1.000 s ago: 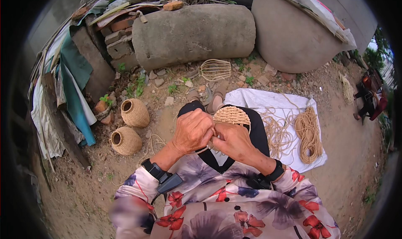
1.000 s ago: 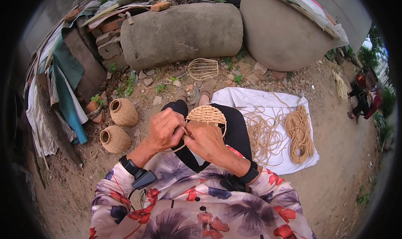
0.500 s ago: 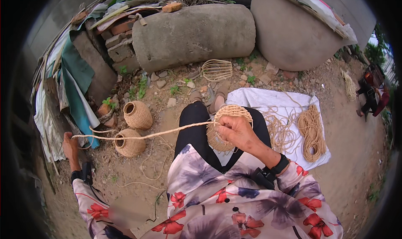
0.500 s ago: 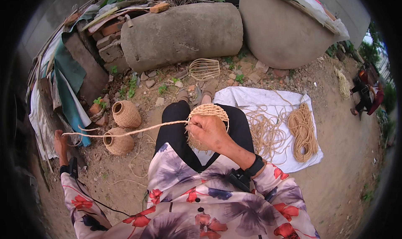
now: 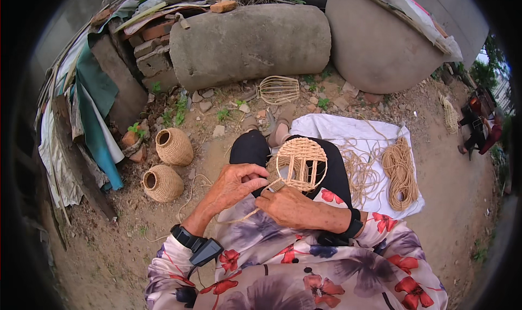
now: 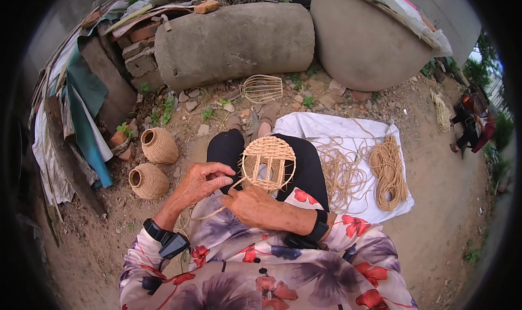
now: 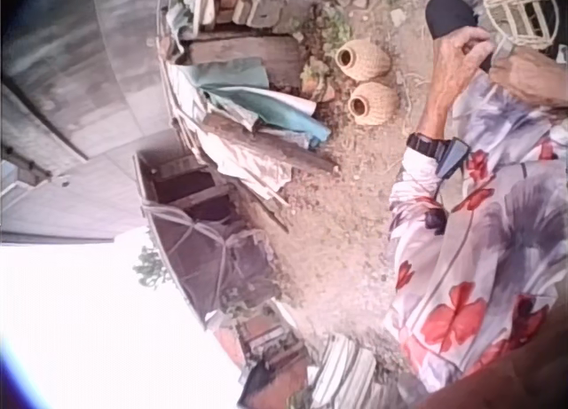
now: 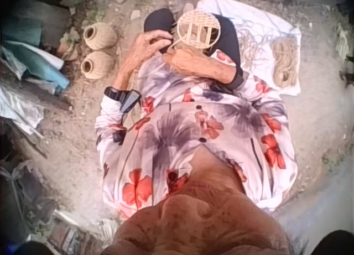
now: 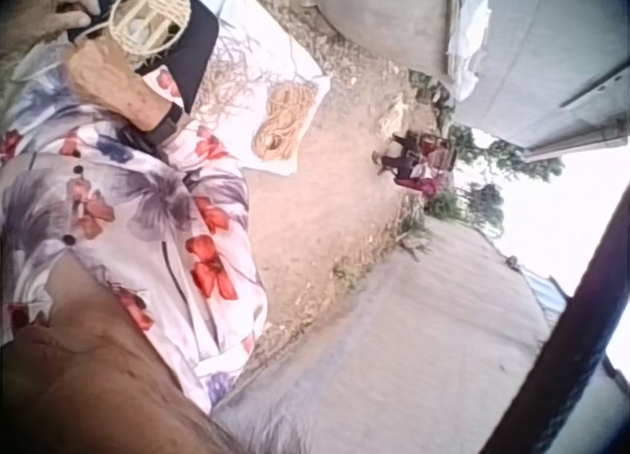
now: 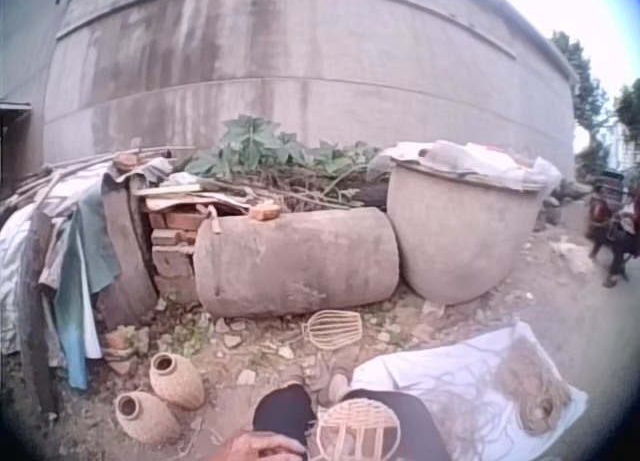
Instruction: Weaving the base and sides of a small basket using natural fiber strips.
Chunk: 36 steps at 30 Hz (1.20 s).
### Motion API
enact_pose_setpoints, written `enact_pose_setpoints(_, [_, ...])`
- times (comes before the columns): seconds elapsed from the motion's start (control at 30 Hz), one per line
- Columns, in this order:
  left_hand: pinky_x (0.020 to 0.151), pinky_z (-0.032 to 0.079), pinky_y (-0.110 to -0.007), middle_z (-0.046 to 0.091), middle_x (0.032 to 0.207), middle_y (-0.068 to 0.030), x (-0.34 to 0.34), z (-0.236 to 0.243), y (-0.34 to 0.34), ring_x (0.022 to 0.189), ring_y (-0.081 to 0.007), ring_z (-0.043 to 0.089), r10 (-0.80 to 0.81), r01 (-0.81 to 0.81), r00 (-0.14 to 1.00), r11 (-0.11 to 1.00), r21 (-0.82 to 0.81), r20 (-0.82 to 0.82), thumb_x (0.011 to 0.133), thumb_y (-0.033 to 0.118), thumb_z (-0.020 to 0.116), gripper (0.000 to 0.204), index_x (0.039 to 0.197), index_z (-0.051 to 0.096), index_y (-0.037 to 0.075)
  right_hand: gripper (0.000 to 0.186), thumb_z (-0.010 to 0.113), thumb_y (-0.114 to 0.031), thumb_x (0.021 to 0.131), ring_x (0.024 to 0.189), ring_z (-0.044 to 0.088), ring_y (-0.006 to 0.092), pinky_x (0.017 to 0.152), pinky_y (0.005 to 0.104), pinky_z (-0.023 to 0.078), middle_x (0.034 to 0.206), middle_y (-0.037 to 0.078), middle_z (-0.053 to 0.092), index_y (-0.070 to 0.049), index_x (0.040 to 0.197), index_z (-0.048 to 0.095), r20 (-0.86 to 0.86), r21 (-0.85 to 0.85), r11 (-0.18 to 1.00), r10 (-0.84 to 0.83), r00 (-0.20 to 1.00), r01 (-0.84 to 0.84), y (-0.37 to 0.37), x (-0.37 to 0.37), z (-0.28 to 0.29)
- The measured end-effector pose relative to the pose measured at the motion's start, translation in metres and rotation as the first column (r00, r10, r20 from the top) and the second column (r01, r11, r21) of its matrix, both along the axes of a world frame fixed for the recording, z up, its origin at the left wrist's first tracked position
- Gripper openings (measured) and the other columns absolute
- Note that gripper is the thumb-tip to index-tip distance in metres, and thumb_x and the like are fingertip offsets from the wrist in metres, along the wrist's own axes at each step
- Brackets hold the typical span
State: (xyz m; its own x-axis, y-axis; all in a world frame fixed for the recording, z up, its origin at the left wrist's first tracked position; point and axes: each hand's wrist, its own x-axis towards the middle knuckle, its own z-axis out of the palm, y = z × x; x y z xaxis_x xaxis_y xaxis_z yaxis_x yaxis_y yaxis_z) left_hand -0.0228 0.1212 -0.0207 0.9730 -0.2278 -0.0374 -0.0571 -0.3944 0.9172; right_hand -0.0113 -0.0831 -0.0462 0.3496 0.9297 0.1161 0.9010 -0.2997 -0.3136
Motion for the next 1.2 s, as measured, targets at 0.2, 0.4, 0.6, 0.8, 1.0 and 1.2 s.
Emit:
enact_pose_setpoints(0.2, [0.060,0.050,-0.026,0.070,0.075,-0.0018,0.017,-0.030,-0.017,0.067,-0.0064,0.060,-0.082,0.081,0.997,0.992,-0.099,-0.003,0.087,0.016,0.074,0.017,0.098,0.074,0.003,0.021,0.061,-0.007,0.077,0.074,0.070,0.0368,0.066,0.0474,0.055,0.082,0.020,0.068,0.004,0.095,0.062,-0.008,0.012,0.999,0.041,0.999,-0.041,-0.001,0.000,-0.004])
enact_pose_setpoints(0.4, [0.058,0.051,-0.029,0.068,0.073,-0.0071,0.007,-0.025,-0.033,0.062,-0.0137,0.064,-0.036,0.022,0.979,0.997,0.069,0.199,0.082,0.012,0.074,0.016,0.094,0.072,0.002,0.021,0.060,-0.008,0.079,0.071,0.069,0.0386,0.064,0.0485,0.054,0.074,0.019,0.067,0.004,0.096,0.061,0.002,-0.032,0.999,0.039,0.999,-0.039,-0.004,0.000,-0.008])
enact_pose_setpoints(0.6, [0.056,0.052,-0.038,0.065,0.071,-0.0115,0.010,-0.051,-0.050,0.064,-0.0291,0.067,0.009,-0.196,0.748,0.959,0.207,0.664,0.083,0.009,0.068,0.011,0.093,0.066,0.004,0.041,0.062,-0.021,0.089,0.079,0.068,0.0361,0.070,0.0457,0.053,0.088,0.015,0.067,-0.006,0.126,0.055,-0.308,-0.272,0.943,0.104,0.946,-0.193,-0.024,-0.002,0.031])
enact_pose_setpoints(0.8, [0.044,0.039,-0.026,0.059,0.065,0.0000,0.004,-0.053,-0.056,0.050,-0.0109,0.054,0.092,-0.154,0.983,0.884,-0.442,-0.158,0.093,0.010,0.063,0.008,0.098,0.065,0.005,0.028,0.061,-0.017,0.088,0.072,0.065,0.0349,0.070,0.0464,0.050,0.076,0.015,0.065,-0.005,0.113,0.063,-0.490,0.080,0.993,-0.042,0.871,0.092,-0.058,0.020,0.065])
enact_pose_setpoints(1.0, [0.044,0.031,-0.021,0.042,0.059,0.0040,0.001,-0.044,-0.051,0.046,-0.0051,0.036,-0.267,-0.331,0.841,0.433,-0.838,-0.470,0.093,0.005,0.057,0.018,0.111,0.061,0.008,0.018,0.063,-0.009,0.083,0.079,0.065,0.0332,0.069,0.0458,0.050,0.087,0.013,0.064,-0.005,0.100,0.067,-0.316,0.424,0.827,-0.246,0.916,0.369,-0.048,0.050,0.060])
enact_pose_setpoints(1.2, [0.046,0.032,-0.022,0.040,0.059,0.0027,0.000,-0.055,-0.049,0.048,-0.0063,0.034,-0.399,-0.352,0.798,0.299,-0.887,-0.452,0.095,0.005,0.054,0.018,0.112,0.061,0.008,0.012,0.063,-0.009,0.079,0.076,0.063,0.0330,0.070,0.0471,0.050,0.084,0.013,0.056,-0.004,0.089,0.066,0.049,0.215,0.931,-0.312,0.949,0.295,-0.029,0.052,0.057])
